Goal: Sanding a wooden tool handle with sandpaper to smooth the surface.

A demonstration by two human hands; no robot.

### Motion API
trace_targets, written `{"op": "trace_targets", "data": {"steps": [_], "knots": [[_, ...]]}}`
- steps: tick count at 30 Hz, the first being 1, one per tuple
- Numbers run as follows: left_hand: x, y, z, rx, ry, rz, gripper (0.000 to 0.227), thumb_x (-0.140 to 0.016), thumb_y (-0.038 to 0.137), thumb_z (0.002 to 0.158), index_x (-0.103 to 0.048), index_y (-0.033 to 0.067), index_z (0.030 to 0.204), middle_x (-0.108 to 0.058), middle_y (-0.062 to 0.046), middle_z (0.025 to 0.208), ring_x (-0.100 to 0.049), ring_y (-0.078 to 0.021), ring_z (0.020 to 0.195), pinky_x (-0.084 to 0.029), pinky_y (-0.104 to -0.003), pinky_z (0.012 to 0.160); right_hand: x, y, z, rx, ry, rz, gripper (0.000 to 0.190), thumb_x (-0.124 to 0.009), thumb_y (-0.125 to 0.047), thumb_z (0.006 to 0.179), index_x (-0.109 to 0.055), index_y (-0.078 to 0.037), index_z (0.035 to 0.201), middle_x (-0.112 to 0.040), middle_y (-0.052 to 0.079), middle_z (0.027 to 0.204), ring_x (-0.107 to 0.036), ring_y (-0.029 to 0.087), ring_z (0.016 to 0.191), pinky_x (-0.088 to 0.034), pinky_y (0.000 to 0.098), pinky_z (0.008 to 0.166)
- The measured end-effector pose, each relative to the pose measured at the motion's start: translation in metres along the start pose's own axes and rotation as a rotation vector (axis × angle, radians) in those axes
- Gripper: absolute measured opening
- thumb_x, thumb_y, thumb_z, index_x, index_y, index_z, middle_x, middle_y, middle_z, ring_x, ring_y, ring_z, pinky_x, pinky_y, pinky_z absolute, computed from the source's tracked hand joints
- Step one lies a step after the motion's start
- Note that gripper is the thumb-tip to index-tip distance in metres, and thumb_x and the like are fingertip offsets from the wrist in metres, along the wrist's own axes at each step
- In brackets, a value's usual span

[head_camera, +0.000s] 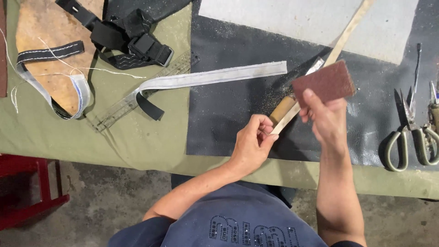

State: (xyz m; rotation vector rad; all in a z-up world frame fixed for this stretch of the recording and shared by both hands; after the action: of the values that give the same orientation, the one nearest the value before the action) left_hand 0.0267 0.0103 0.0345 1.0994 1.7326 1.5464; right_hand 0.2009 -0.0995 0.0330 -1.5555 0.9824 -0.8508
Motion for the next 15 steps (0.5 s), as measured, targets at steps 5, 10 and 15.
{"op": "trace_targets", "data": {"steps": [5,10,15], "knots": [[0.004,-0.017,0.004,-0.011,0.057,0.066,0.020,-0.074,0.009,0.090,-0.059,0.0091,0.103,-0.066,-0.007,0.084,-0.065,-0.0197,0.067,-0.054,-0.033,0.054,0.013,0.039,0.035,0.057,0.004,-0.056,0.010,-0.072,-0.005,0.104,-0.068,0.003,0.103,-0.068,0.016,0.078,-0.065,0.017,0.054,-0.054,0.0269,0.039],[0.008,-0.021,0.013,-0.049,0.110,0.184,0.017,-0.074,0.014,0.090,-0.060,0.0112,0.100,-0.063,-0.007,0.078,-0.067,-0.0258,0.063,-0.054,-0.036,0.049,0.002,0.007,-0.001,0.038,0.092,-0.284,0.038,-0.070,-0.023,0.114,-0.067,-0.009,0.078,-0.058,0.004,0.058,-0.047,0.008,0.044,-0.034,0.0248,0.040],[0.003,-0.026,0.014,0.050,0.103,0.100,0.025,-0.074,0.012,0.089,-0.057,0.0098,0.108,-0.063,-0.008,0.076,-0.064,-0.0262,0.059,-0.051,-0.037,0.050,-0.010,0.024,-0.060,-0.324,-0.019,-0.415,0.050,-0.080,-0.038,0.091,-0.062,-0.005,0.057,-0.047,0.008,0.038,-0.042,0.015,0.029,-0.030,0.0287,0.031]]}}
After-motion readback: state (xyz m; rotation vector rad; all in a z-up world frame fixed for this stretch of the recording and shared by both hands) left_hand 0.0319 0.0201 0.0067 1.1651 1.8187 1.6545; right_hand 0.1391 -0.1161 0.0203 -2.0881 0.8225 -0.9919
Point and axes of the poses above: each hand's wrist, its own z-axis towards the middle knuckle, its own x-axis out of the back of the hand, y = z × x, the point moved 3 cm from there along z, towards the middle knuckle
